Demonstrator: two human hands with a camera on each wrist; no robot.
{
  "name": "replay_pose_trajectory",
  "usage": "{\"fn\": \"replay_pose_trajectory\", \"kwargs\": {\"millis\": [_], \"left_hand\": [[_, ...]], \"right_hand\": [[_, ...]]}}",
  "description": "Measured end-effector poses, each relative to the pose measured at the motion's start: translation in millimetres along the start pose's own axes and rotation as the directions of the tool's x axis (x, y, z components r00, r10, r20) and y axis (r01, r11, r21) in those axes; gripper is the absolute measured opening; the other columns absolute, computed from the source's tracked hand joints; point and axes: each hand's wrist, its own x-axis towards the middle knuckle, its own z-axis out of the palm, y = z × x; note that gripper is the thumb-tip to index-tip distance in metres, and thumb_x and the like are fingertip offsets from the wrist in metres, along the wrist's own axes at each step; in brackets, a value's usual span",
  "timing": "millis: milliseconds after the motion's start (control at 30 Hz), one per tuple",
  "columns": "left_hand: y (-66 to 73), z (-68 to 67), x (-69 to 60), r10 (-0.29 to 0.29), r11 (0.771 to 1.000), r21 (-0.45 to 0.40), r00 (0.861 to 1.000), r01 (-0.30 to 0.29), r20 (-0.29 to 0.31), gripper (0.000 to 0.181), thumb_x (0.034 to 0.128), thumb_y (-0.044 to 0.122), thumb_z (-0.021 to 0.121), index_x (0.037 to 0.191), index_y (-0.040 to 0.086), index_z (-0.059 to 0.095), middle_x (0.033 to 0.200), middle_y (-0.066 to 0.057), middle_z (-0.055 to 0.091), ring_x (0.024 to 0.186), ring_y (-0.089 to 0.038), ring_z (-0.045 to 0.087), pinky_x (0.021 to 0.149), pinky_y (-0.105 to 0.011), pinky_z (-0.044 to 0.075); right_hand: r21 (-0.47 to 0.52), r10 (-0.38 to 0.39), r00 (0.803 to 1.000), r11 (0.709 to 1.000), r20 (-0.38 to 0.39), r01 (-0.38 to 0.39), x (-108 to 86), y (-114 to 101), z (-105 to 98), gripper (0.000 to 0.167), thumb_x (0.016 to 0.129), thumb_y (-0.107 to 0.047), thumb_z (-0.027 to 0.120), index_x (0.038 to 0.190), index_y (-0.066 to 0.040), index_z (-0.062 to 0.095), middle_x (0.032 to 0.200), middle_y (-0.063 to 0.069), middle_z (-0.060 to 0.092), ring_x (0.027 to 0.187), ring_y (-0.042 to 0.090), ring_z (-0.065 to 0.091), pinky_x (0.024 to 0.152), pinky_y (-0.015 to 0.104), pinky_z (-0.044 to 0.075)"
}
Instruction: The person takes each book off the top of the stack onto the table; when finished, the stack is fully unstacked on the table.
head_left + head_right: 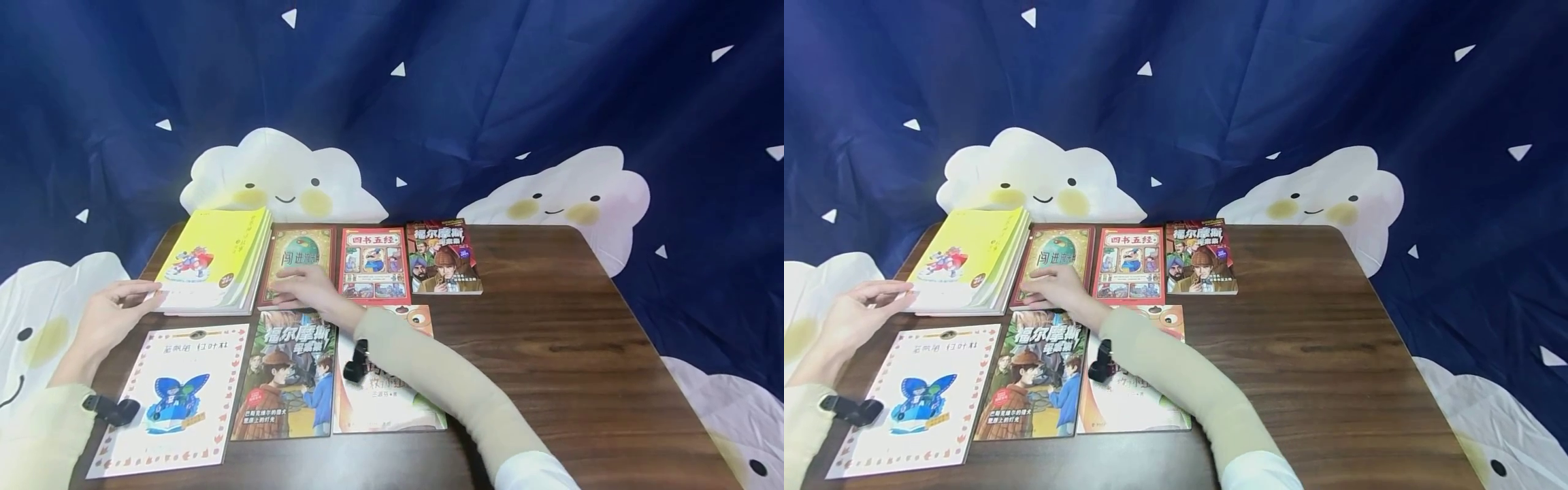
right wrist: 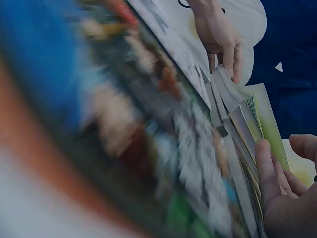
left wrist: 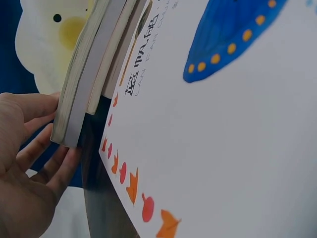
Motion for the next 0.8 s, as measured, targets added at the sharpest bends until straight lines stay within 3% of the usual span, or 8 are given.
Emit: {"fn": "replay_pose_trajectory", "kwargs": {"millis": [100,267,433,533,600,700,800], "left_hand": [[-2.4,0.5,-2.5,-0.016,1.000,-0.004,1.000,0.016,-0.005,0.062,0.0964,0.054,0.073,0.135,0.006,0.068,0.114,0.034,0.044,0.097,0.013,0.039,0.087,-0.035,0.040],[-3.7,1.1,-4.0,-0.030,0.999,-0.028,1.000,0.030,-0.006,0.063,0.0957,0.055,0.073,0.136,0.006,0.067,0.112,0.036,0.043,0.096,0.015,0.039,0.096,-0.047,0.044],[-2.3,1.0,-4.8,-0.062,0.995,-0.074,0.998,0.062,0.010,0.068,0.0939,0.057,0.075,0.138,0.006,0.066,0.110,0.036,0.044,0.105,0.006,0.042,0.111,-0.069,0.038],[-0.5,1.2,-4.3,-0.079,0.995,-0.067,0.997,0.080,0.024,0.071,0.0925,0.061,0.074,0.139,0.008,0.065,0.113,0.032,0.046,0.111,-0.006,0.045,0.111,-0.071,0.036],[0.4,1.6,-3.9,-0.078,0.995,-0.063,0.997,0.079,0.025,0.072,0.0921,0.061,0.074,0.139,0.008,0.065,0.115,0.030,0.047,0.112,-0.007,0.045,0.111,-0.071,0.037],[0.7,2.7,-3.6,-0.076,0.995,-0.062,0.997,0.077,0.025,0.072,0.0915,0.061,0.075,0.139,0.008,0.066,0.114,0.032,0.047,0.106,0.003,0.043,0.109,-0.065,0.039],[-0.5,3.3,-2.7,-0.058,0.997,-0.058,0.998,0.059,0.020,0.070,0.0911,0.060,0.076,0.138,0.008,0.066,0.111,0.035,0.047,0.098,0.014,0.045,0.099,-0.039,0.046]], "right_hand": [[0.004,0.003,1.000,1.000,-0.003,-0.003,11.4,2,18,0.047,0.097,-0.008,0.074,0.141,0.004,0.061,0.120,0.029,0.075,0.081,0.025,0.080,0.083,0.035,0.066],[-0.079,-0.026,0.999,0.997,-0.029,0.023,22.1,5,39,0.040,0.099,-0.020,0.076,0.131,0.004,0.067,0.107,0.028,0.078,0.102,0.043,0.077,0.084,0.040,0.065],[-0.210,-0.077,0.992,0.976,-0.096,0.055,26.6,3,53,0.044,0.097,-0.037,0.078,0.121,-0.001,0.073,0.087,0.020,0.080,0.090,0.042,0.079,0.076,0.040,0.066],[-0.272,-0.085,0.984,0.961,-0.155,0.040,28.8,2,59,0.043,0.094,-0.033,0.082,0.120,0.000,0.074,0.077,0.015,0.078,0.077,0.037,0.080,0.070,0.038,0.066],[-0.294,-0.076,0.977,0.956,-0.198,0.015,31.0,2,62,0.042,0.092,-0.023,0.084,0.123,0.002,0.072,0.072,0.013,0.077,0.066,0.031,0.077,0.065,0.034,0.066],[-0.281,-0.060,0.973,0.960,-0.224,-0.006,35.4,5,64,0.044,0.091,-0.008,0.082,0.131,0.005,0.067,0.071,0.011,0.075,0.054,0.018,0.070,0.058,0.026,0.063],[-0.217,-0.043,0.978,0.976,-0.203,-0.003,39.9,8,59,0.045,0.090,-0.001,0.080,0.132,0.005,0.066,0.074,0.013,0.076,0.053,0.017,0.069,0.054,0.021,0.060]]}}
